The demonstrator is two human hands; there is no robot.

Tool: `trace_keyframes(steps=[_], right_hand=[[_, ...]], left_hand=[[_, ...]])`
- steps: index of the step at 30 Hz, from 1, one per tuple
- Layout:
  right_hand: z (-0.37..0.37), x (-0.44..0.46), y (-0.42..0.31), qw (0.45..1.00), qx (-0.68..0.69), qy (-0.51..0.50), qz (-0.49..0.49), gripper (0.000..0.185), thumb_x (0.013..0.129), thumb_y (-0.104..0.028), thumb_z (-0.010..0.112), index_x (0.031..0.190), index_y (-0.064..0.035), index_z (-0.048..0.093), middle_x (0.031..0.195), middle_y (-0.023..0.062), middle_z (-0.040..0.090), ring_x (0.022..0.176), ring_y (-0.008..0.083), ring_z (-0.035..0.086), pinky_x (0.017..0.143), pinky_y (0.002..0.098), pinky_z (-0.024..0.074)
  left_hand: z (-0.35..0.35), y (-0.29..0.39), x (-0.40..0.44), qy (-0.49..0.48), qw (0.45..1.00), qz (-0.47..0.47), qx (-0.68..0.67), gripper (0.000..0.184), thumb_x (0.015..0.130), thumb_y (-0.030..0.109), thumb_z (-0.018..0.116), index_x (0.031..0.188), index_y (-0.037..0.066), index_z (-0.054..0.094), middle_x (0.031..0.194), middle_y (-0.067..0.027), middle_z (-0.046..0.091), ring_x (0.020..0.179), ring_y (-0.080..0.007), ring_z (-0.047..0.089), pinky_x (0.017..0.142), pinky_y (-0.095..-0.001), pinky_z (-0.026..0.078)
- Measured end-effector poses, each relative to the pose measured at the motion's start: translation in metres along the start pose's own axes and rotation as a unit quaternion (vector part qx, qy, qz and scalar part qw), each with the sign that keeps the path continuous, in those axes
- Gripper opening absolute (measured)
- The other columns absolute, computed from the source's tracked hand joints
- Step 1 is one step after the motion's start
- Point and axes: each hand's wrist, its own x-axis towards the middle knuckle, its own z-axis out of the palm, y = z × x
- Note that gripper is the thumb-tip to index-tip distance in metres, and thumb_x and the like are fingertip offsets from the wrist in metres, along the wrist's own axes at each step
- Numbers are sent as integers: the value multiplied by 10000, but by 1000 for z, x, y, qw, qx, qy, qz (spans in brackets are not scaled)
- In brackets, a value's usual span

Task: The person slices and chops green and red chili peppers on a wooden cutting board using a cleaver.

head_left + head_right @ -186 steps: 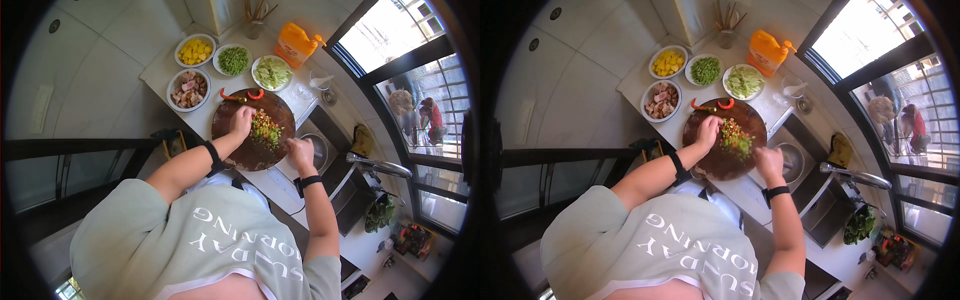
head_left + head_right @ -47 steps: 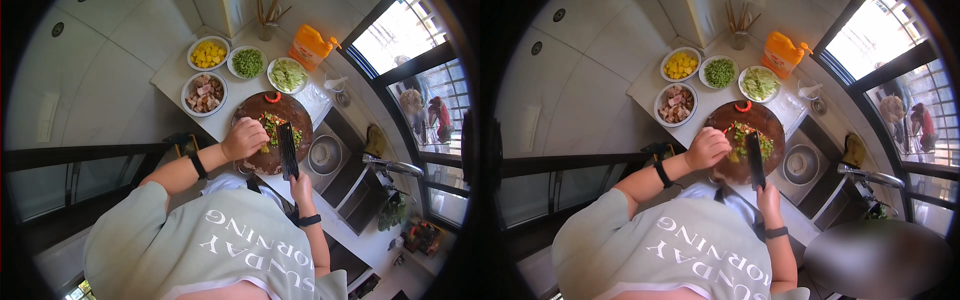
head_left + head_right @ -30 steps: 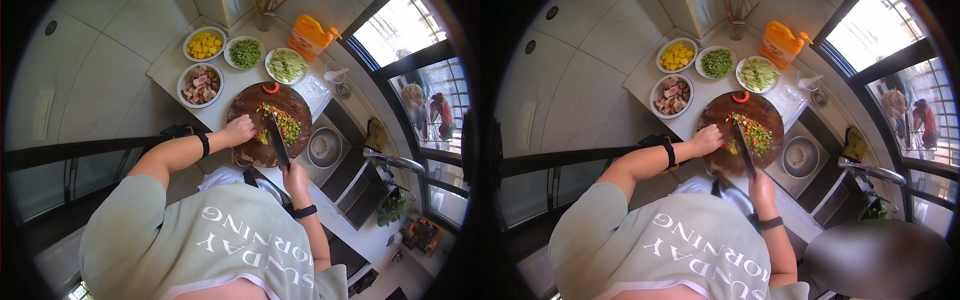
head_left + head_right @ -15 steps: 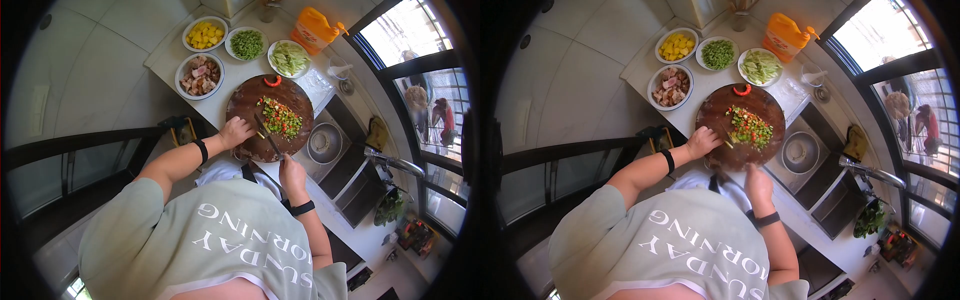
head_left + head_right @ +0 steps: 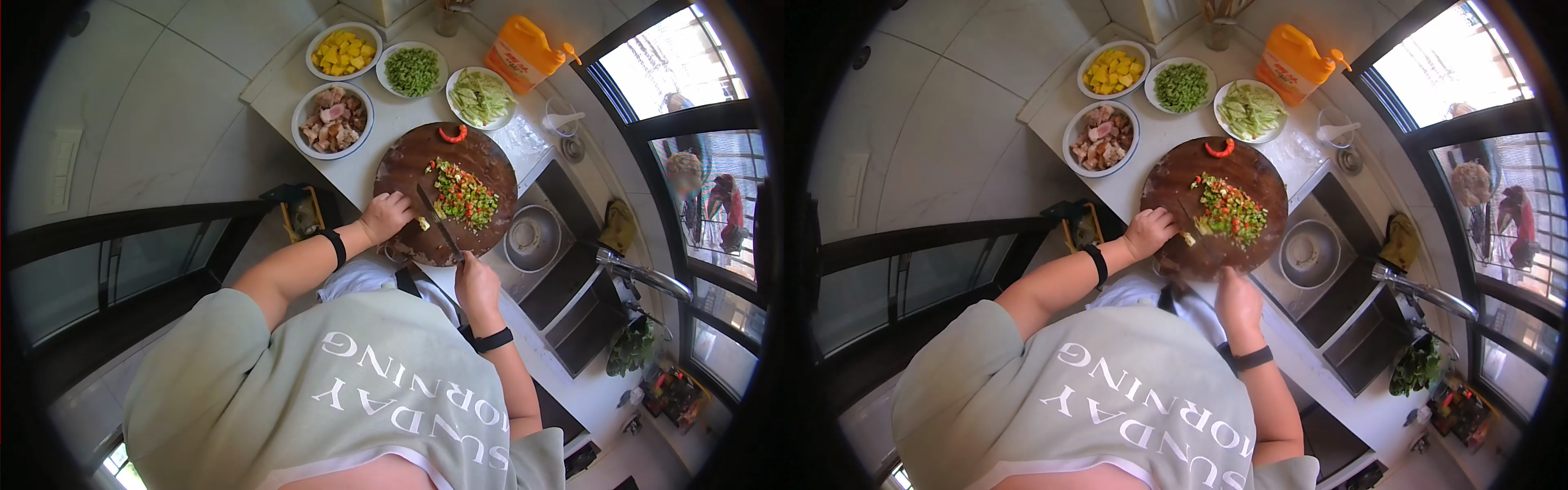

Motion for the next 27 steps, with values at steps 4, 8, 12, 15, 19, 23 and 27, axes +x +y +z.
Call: trace_keyframes(steps=[4,8,12,15,19,23,27], right_hand=[[4,2,0,1000,-14,-14,-4,218,909,-157,563,1098,-96,655,815,190,689,761,385,667,681,499,523],[7,3,1,999,-21,11,-27,224,917,-140,538,1105,-89,649,803,183,688,736,382,667,653,491,525],[20,11,4,998,-61,-18,-23,238,922,-135,522,1125,-86,637,821,171,693,725,378,670,632,483,528],[43,21,9,998,-62,-12,-23,243,922,-142,531,1135,-89,636,838,174,695,743,372,675,654,480,536],[53,29,19,998,-21,56,-36,181,885,-117,534,1029,-101,643,754,147,675,703,345,676,612,457,535],[25,21,7,999,-24,13,-36,234,903,-130,533,1101,-94,652,811,173,689,758,360,680,675,473,541],[23,23,-5,998,-55,-35,-5,240,926,-153,536,1124,-87,655,859,196,696,799,383,677,707,490,538]], left_hand=[[12,5,4,34,999,-23,-5,155,758,181,570,859,148,682,869,-14,592,871,-193,586,682,-324,492],[22,6,7,50,998,-42,-10,175,755,180,581,884,146,694,903,-14,612,903,-193,597,691,-326,497],[20,7,3,49,998,-44,-23,186,755,181,600,904,141,703,925,-8,626,929,-203,607,724,-332,506],[16,6,3,92,995,-31,-30,176,755,177,606,895,135,704,927,-8,636,923,-207,606,755,-333,508],[18,1,-5,62,996,-32,-52,171,757,162,602,888,129,707,934,-9,647,919,-210,604,787,-341,512],[28,0,-5,71,993,-39,-85,167,757,144,598,884,126,705,947,-17,650,926,-221,603,818,-351,517],[26,2,-3,86,990,-40,-102,168,757,141,596,885,129,705,973,-23,655,940,-229,603,825,-351,519]])
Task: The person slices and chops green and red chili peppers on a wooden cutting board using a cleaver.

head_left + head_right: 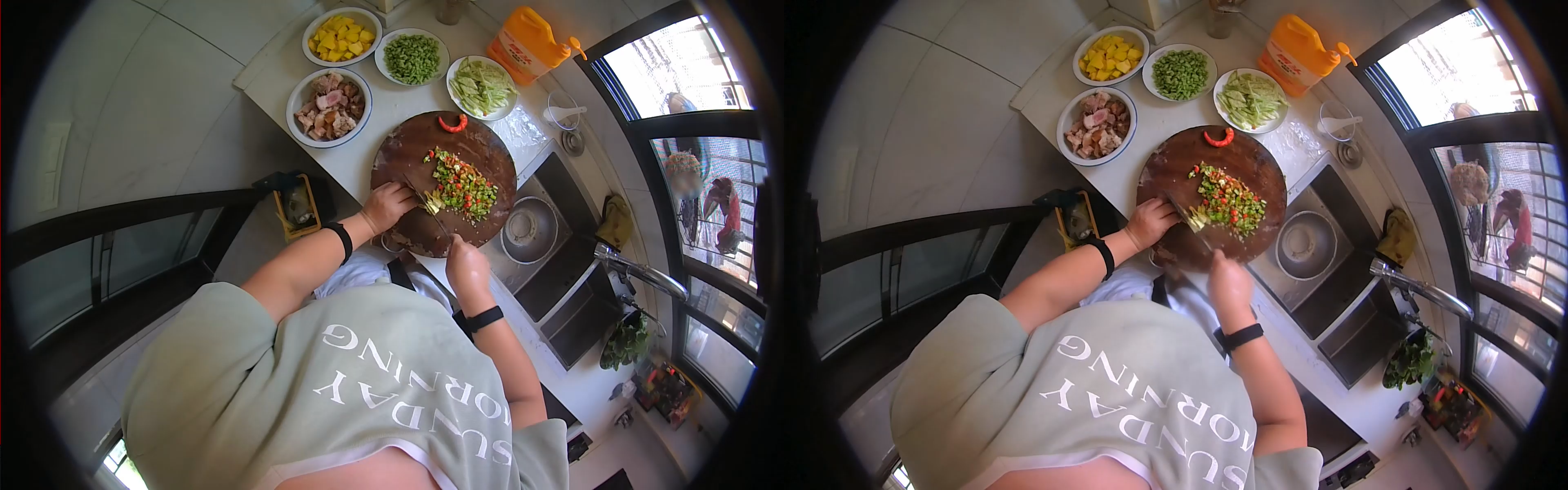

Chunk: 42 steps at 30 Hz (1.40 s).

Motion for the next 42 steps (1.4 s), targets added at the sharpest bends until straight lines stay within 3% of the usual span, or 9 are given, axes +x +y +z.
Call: trace_keyframes(steps=[6,12,16,18,21,25,27,34,42], right_hand=[[22,20,3,994,94,52,1,219,925,-152,529,1085,-74,657,881,219,694,805,391,678,716,495,536],[-8,6,-10,999,50,7,-5,209,894,-186,583,1048,-66,656,860,219,692,826,401,673,730,501,536],[30,26,-9,999,34,19,8,215,891,-202,584,1040,-68,661,840,222,690,811,401,675,731,498,538],[38,28,-10,997,32,72,-11,148,886,-105,503,942,-71,636,770,196,686,724,375,683,655,478,547],[29,28,-4,994,63,93,-1,118,875,-111,522,923,-68,621,770,195,688,724,380,681,659,482,549],[-2,16,-20,997,58,50,-14,93,861,-112,543,897,-67,616,766,193,687,735,386,680,664,488,548],[10,24,-21,999,43,4,6,190,869,-180,579,948,-16,635,823,242,684,791,413,673,722,506,536],[18,43,-26,995,91,41,26,191,866,-172,593,968,-21,650,839,251,681,813,420,672,750,508,536],[13,32,-30,999,47,26,-10,162,875,-150,570,930,-13,639,803,247,680,780,420,675,725,499,546]], left_hand=[[2,0,1,13,1000,11,13,161,746,144,608,878,113,695,971,-30,656,946,-236,601,839,-377,491],[9,-2,-1,28,1000,9,-9,156,743,143,613,873,105,689,960,-39,653,957,-233,598,857,-378,477],[9,-3,-3,26,1000,0,-4,151,745,137,609,869,105,688,959,-40,655,960,-236,597,853,-381,479],[8,-2,-3,33,999,1,-11,146,744,133,609,863,99,686,955,-43,657,955,-243,602,848,-375,483],[11,-5,-3,29,999,6,-26,149,736,129,621,865,91,686,951,-49,659,938,-253,611,834,-376,495],[12,-3,-6,55,998,6,-43,159,722,113,641,872,86,687,949,-55,660,926,-260,618,821,-376,508],[13,-3,-4,50,997,-10,-49,170,708,89,655,874,86,689,954,-60,660,940,-266,621,820,-383,515],[14,-3,-2,52,998,-3,-35,163,713,78,658,872,88,692,955,-61,659,956,-265,624,834,-379,516],[15,-4,-5,54,997,-16,-54,177,697,79,688,874,80,692,942,-77,653,939,-282,622,838,-384,521]])
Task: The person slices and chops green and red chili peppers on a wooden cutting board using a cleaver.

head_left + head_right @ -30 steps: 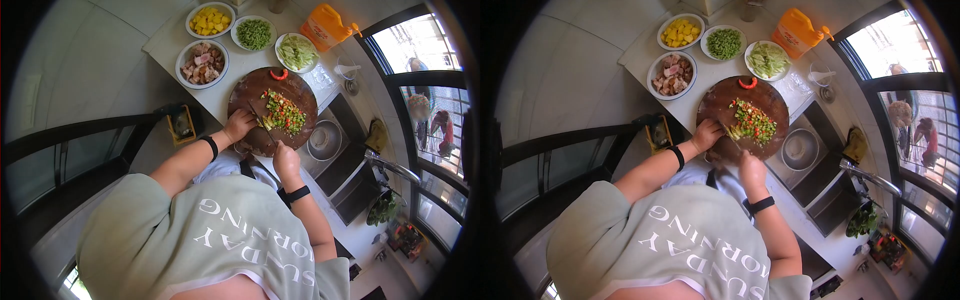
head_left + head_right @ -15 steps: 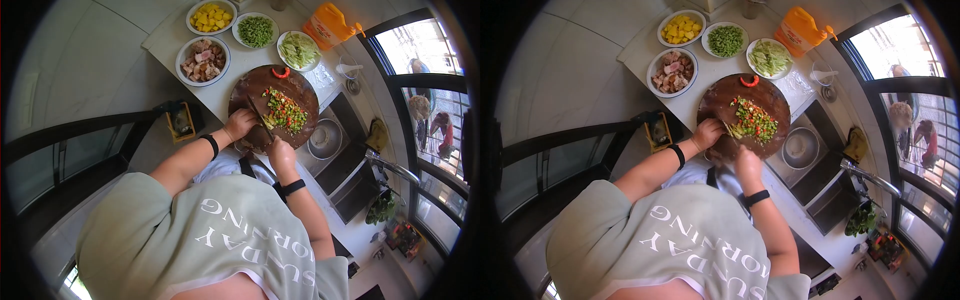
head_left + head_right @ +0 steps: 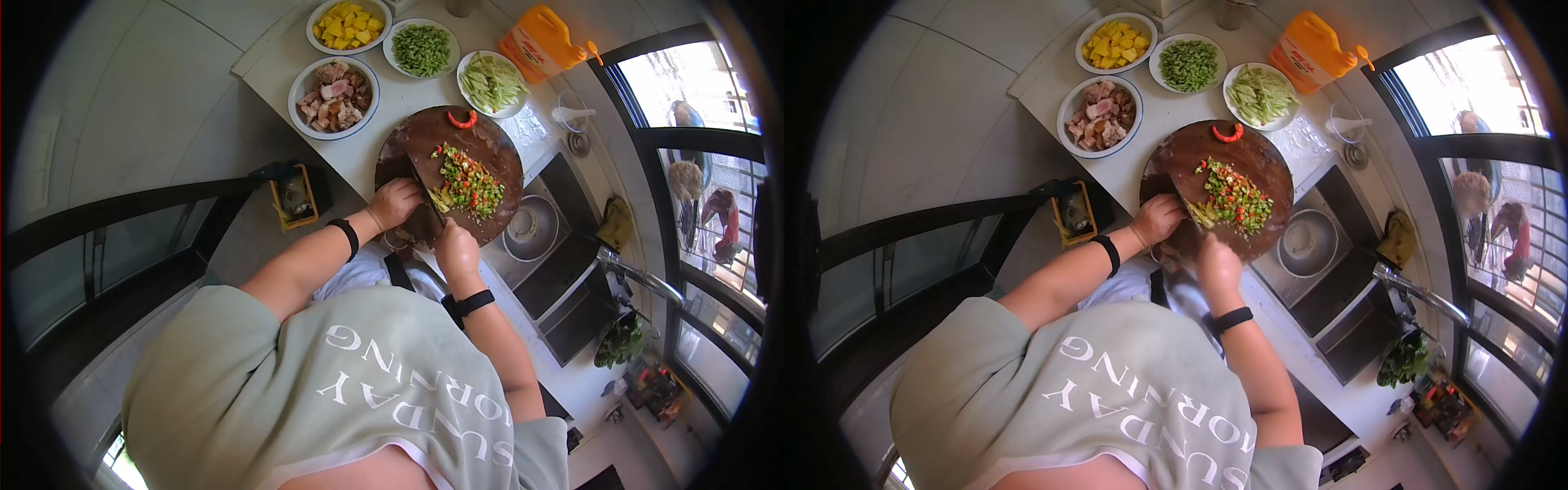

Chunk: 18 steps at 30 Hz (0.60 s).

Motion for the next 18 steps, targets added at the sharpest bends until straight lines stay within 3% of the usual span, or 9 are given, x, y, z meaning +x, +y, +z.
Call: trace_keyframes(steps=[7,11,14,18], right_hand=[[11,26,-10,999,26,28,17,189,910,-178,553,903,-8,635,830,247,683,812,423,673,739,512,537],[0,30,2,998,57,24,24,224,889,-225,603,932,-11,654,873,257,682,859,432,663,779,519,523],[-13,18,0,994,81,33,62,236,882,-229,609,916,0,651,859,261,678,853,437,660,784,517,522],[-22,14,-4,999,41,18,31,231,882,-224,601,894,3,643,838,252,678,821,426,666,754,515,528]], left_hand=[[-4,3,4,-2,1000,8,3,144,692,77,701,833,71,675,925,-83,648,939,-291,619,835,-391,522],[-30,15,20,-21,995,-47,-89,69,750,62,690,802,55,645,904,-97,634,908,-306,607,819,-403,510],[-49,15,22,61,987,-146,-38,117,763,38,690,856,63,623,915,-99,595,897,-305,584,833,-409,488],[-46,15,12,-21,964,-263,-21,221,727,37,722,904,82,599,891,-102,570,910,-329,592,817,-417,495]])
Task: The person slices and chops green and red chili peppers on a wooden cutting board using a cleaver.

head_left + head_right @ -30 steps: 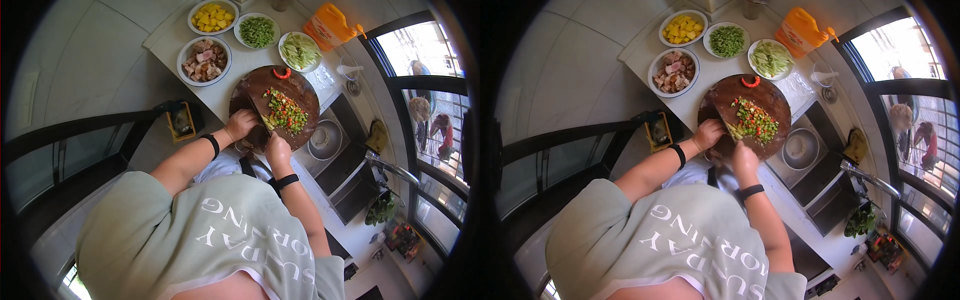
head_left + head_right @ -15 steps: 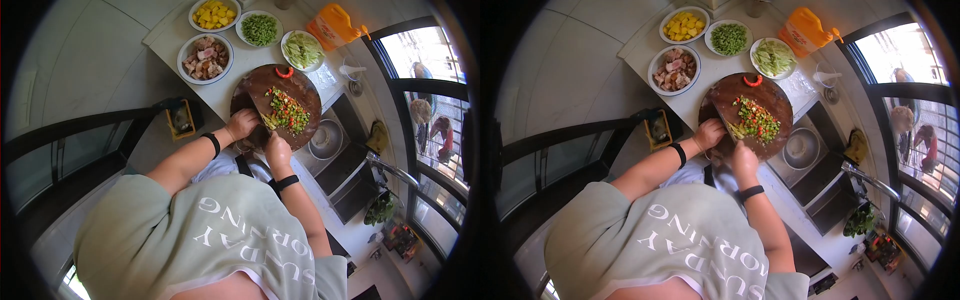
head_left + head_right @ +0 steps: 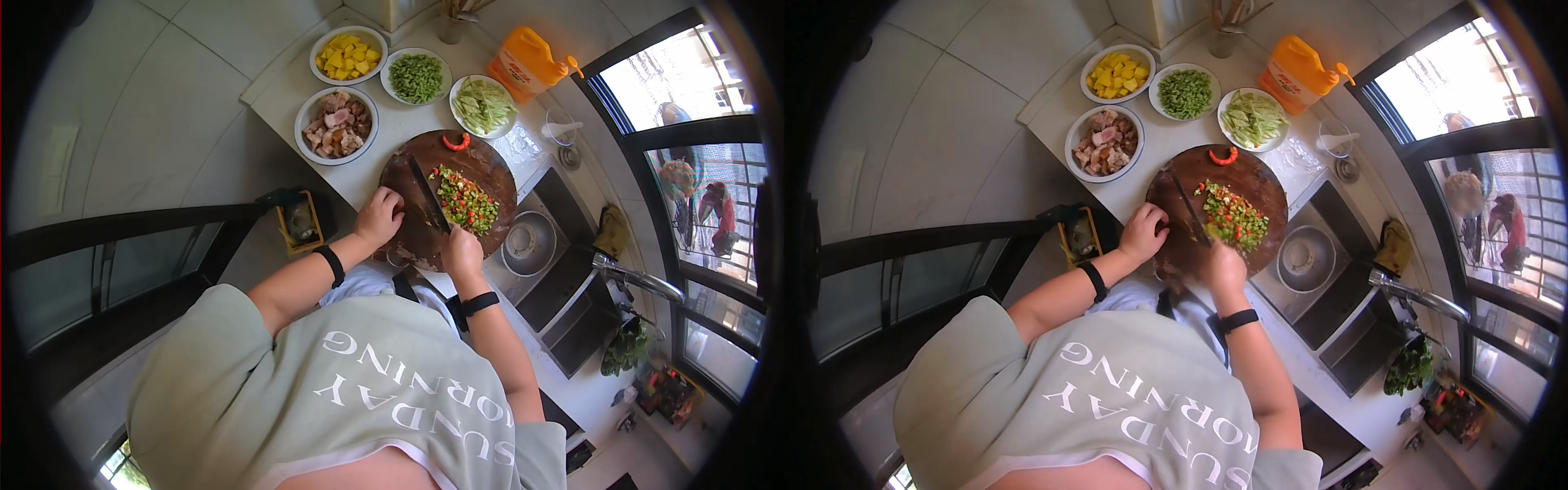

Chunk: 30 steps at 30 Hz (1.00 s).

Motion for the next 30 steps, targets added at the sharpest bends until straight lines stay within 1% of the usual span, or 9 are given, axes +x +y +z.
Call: trace_keyframes(steps=[4,6,10,14,18,19,21,26,30], right_hand=[[-2,-1,-9,1000,-12,-12,-27,228,886,-221,593,870,2,639,827,259,674,803,424,668,733,518,530],[5,2,-10,999,-8,3,-35,230,891,-223,586,873,1,636,818,259,673,798,426,669,730,516,534],[21,8,-4,999,-23,-15,-34,229,894,-224,581,896,-2,636,825,256,677,797,426,671,737,515,536],[30,7,-3,999,-20,-36,1,239,899,-227,577,939,-1,644,843,258,680,806,432,669,736,518,531],[2,2,-20,999,-7,-32,9,236,897,-218,580,968,-4,649,851,264,678,827,444,661,744,517,526],[5,3,-16,999,-7,-37,10,236,897,-218,580,968,-4,649,851,264,678,827,444,661,744,517,526],[10,5,-9,999,-8,16,-43,156,850,-174,585,894,-39,649,785,232,681,745,413,674,684,498,543],[17,7,-14,1000,-11,-11,-15,154,856,-147,570,911,-20,638,767,240,675,739,423,670,679,514,533],[14,8,-12,1000,-7,-1,-13,168,864,-150,558,927,-14,634,770,245,674,738,434,664,678,519,531]], left_hand=[[9,-4,-4,-25,998,-54,-2,216,731,29,716,904,84,598,907,-105,585,878,-333,607,771,-425,508],[13,-6,-5,-14,999,-47,0,198,739,15,701,894,84,600,891,-103,598,847,-334,617,732,-426,513],[14,-9,-6,-5,999,-35,-11,177,747,8,689,883,79,602,859,-97,603,840,-326,619,730,-423,513],[12,-11,-7,-11,1000,-26,-7,165,742,17,696,864,82,607,849,-87,607,836,-313,622,724,-422,513],[17,-14,-6,8,1000,-20,-10,161,738,34,705,855,94,612,849,-78,607,831,-306,621,721,-416,514],[19,-14,-8,6,1000,-24,-10,161,738,34,705,855,94,612,849,-78,607,831,-306,621,721,-416,514],[20,-13,-7,23,1000,-21,-3,152,743,41,704,848,104,614,839,-74,602,825,-303,619,719,-413,516],[15,-9,-3,13,1000,-18,11,143,749,56,702,847,111,614,829,-74,592,816,-301,616,707,-420,515],[14,-10,-3,-1,1000,-12,11,148,754,67,701,857,110,604,836,-78,584,808,-307,612,692,-428,513]])
